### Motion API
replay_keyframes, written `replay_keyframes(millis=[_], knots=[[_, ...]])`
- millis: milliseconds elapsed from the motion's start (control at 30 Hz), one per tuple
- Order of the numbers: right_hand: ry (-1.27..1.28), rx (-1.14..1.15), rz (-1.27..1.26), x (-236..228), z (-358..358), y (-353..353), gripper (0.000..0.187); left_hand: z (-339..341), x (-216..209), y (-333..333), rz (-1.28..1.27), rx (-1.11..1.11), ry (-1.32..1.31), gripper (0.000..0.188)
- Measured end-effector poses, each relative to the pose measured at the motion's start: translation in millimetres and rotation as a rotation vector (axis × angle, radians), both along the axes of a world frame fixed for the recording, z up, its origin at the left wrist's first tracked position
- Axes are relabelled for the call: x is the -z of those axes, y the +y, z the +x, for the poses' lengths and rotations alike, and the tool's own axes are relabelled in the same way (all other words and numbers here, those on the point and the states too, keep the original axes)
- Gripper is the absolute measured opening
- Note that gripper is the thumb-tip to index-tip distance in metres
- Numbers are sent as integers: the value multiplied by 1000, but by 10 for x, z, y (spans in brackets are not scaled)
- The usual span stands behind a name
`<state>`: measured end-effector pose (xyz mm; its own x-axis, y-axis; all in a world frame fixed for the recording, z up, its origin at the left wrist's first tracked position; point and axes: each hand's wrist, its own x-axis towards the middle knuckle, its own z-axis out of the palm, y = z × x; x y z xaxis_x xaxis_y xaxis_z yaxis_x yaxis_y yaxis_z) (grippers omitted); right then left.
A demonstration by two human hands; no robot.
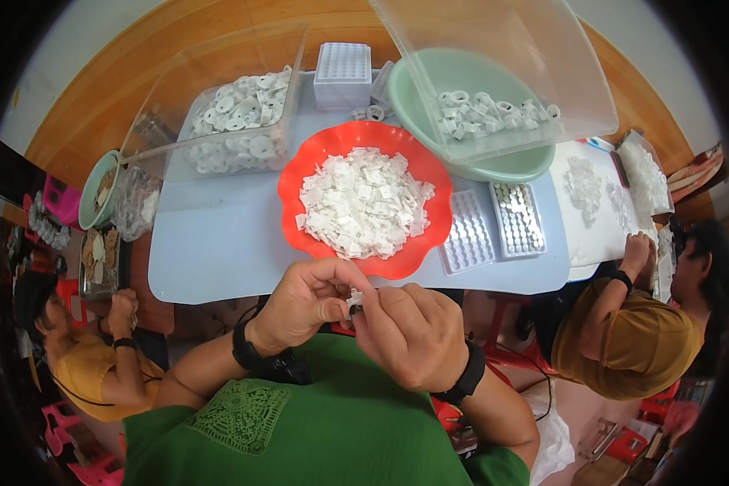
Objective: Manual assembly of small white plastic components by inserting one piece into another.
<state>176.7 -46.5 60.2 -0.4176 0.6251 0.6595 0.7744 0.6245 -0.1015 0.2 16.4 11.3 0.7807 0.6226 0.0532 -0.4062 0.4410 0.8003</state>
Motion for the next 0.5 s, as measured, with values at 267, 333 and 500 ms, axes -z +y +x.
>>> replay_keyframes(millis=[267, 333, 500], knots=[[133, -23, 15, 45, -12, 0, 37, -12, -27, -7, 65, -29, 27, 39], [141, -11, -7, 32, -27, 8, 38, -7, -35, -4, 69, -29, 39, 47], [253, 36, -45, 32, -73, -2, 25, 17, -18, -20, -16, -52, -14, 45]])
